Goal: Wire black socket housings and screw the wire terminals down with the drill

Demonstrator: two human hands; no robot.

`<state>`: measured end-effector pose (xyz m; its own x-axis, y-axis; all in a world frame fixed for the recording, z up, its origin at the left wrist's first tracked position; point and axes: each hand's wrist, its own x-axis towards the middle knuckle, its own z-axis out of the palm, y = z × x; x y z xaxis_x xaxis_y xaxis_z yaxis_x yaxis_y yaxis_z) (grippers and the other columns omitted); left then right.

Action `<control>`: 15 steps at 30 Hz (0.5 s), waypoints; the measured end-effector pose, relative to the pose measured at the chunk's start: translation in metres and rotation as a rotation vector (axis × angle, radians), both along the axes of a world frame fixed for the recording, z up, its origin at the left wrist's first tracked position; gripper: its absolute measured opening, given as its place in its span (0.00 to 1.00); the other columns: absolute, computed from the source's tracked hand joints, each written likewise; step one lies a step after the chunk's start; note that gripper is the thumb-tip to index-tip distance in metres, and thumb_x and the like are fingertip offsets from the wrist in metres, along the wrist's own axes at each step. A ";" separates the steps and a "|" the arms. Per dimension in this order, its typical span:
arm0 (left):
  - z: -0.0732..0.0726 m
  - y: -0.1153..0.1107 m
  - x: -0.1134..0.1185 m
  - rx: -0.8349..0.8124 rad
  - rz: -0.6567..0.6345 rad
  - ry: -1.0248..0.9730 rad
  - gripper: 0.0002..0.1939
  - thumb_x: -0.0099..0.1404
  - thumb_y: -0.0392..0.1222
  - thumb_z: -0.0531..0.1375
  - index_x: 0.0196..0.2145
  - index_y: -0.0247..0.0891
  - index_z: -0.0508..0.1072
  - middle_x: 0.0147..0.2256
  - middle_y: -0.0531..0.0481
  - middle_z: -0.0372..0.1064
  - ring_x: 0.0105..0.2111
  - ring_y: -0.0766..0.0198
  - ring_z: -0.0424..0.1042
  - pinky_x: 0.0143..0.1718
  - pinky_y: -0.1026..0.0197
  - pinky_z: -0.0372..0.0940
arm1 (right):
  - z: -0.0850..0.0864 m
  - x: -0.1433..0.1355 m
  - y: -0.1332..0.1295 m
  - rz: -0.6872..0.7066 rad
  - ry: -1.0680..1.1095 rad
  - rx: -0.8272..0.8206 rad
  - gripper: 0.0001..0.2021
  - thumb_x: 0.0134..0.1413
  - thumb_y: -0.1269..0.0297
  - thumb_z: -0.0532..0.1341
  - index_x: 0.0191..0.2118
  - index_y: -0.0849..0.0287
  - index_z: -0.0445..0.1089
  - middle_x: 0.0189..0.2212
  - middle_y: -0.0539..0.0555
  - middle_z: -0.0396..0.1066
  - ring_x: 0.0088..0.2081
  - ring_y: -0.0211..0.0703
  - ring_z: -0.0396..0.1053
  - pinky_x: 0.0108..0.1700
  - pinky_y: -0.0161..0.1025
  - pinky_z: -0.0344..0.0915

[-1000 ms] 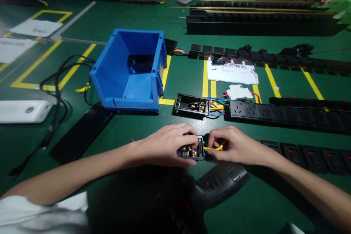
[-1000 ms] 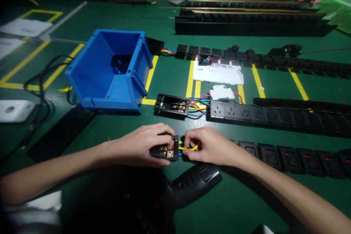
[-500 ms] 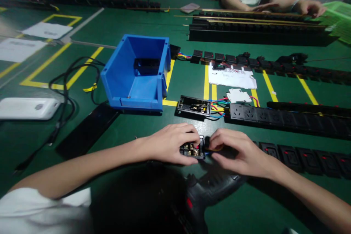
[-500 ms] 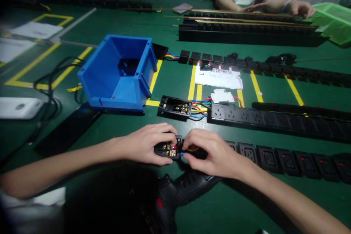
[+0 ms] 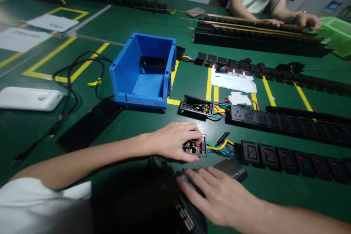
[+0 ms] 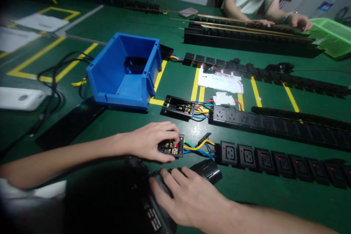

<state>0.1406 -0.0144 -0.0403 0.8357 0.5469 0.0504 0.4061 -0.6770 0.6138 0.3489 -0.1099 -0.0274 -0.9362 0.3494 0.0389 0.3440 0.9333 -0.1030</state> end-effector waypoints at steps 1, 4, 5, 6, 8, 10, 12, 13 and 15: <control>0.000 0.000 0.000 0.000 0.002 -0.002 0.17 0.60 0.54 0.62 0.39 0.40 0.69 0.43 0.49 0.67 0.43 0.58 0.68 0.44 0.59 0.62 | -0.003 -0.004 -0.002 -0.020 0.005 0.017 0.20 0.64 0.70 0.50 0.60 0.63 0.59 0.43 0.60 0.69 0.36 0.44 0.67 0.34 0.41 0.65; -0.001 -0.001 -0.001 0.004 0.003 0.000 0.17 0.60 0.55 0.62 0.39 0.40 0.69 0.43 0.49 0.67 0.43 0.58 0.68 0.44 0.59 0.62 | -0.005 -0.008 -0.004 -0.055 0.002 0.046 0.20 0.63 0.69 0.51 0.60 0.62 0.59 0.37 0.57 0.69 0.31 0.41 0.67 0.29 0.39 0.62; -0.001 -0.001 -0.001 0.007 0.002 0.000 0.17 0.60 0.55 0.62 0.39 0.40 0.68 0.43 0.49 0.67 0.43 0.58 0.68 0.44 0.59 0.62 | -0.005 -0.007 -0.004 -0.053 0.004 0.056 0.20 0.63 0.69 0.51 0.60 0.62 0.60 0.37 0.57 0.69 0.32 0.41 0.67 0.29 0.39 0.62; -0.001 -0.001 -0.001 0.012 0.001 -0.002 0.17 0.60 0.55 0.62 0.39 0.40 0.68 0.43 0.49 0.67 0.43 0.58 0.68 0.44 0.59 0.62 | -0.004 -0.005 -0.004 -0.049 0.014 0.067 0.20 0.63 0.69 0.51 0.59 0.63 0.60 0.38 0.58 0.70 0.32 0.41 0.68 0.29 0.39 0.63; -0.002 -0.001 -0.002 0.021 0.001 -0.004 0.18 0.60 0.55 0.62 0.40 0.40 0.69 0.43 0.48 0.67 0.43 0.58 0.68 0.44 0.59 0.62 | -0.002 0.002 -0.003 -0.032 0.051 0.089 0.19 0.63 0.69 0.51 0.59 0.64 0.61 0.40 0.59 0.70 0.32 0.41 0.68 0.29 0.39 0.63; -0.003 -0.001 -0.002 0.028 0.001 -0.006 0.18 0.60 0.56 0.62 0.40 0.40 0.69 0.42 0.49 0.67 0.43 0.58 0.68 0.44 0.59 0.62 | 0.003 0.010 -0.001 -0.005 0.101 0.087 0.19 0.63 0.70 0.49 0.58 0.66 0.62 0.43 0.61 0.71 0.34 0.42 0.69 0.30 0.39 0.65; -0.004 -0.001 -0.002 0.029 -0.004 -0.008 0.18 0.60 0.55 0.63 0.39 0.40 0.69 0.42 0.49 0.68 0.42 0.58 0.68 0.43 0.60 0.62 | 0.012 0.019 0.001 0.024 0.130 0.039 0.20 0.64 0.71 0.46 0.57 0.67 0.64 0.46 0.62 0.71 0.36 0.43 0.70 0.33 0.40 0.67; -0.004 -0.001 -0.002 0.029 -0.005 -0.011 0.18 0.59 0.55 0.63 0.39 0.40 0.69 0.42 0.49 0.68 0.42 0.59 0.68 0.43 0.60 0.62 | 0.019 0.023 0.002 0.040 0.135 0.005 0.20 0.64 0.71 0.45 0.55 0.67 0.65 0.47 0.61 0.71 0.38 0.43 0.71 0.35 0.40 0.68; -0.005 0.000 -0.002 0.026 -0.003 -0.018 0.18 0.59 0.55 0.63 0.39 0.40 0.69 0.42 0.49 0.68 0.42 0.59 0.68 0.43 0.60 0.62 | 0.035 0.033 0.004 0.067 0.134 -0.057 0.20 0.66 0.72 0.43 0.53 0.65 0.68 0.48 0.58 0.71 0.40 0.40 0.71 0.38 0.38 0.69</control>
<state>0.1382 -0.0144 -0.0450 0.8362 0.5425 0.0798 0.3929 -0.6942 0.6031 0.3818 -0.1062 0.0080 -0.9453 0.2912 0.1468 0.2606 0.9451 -0.1971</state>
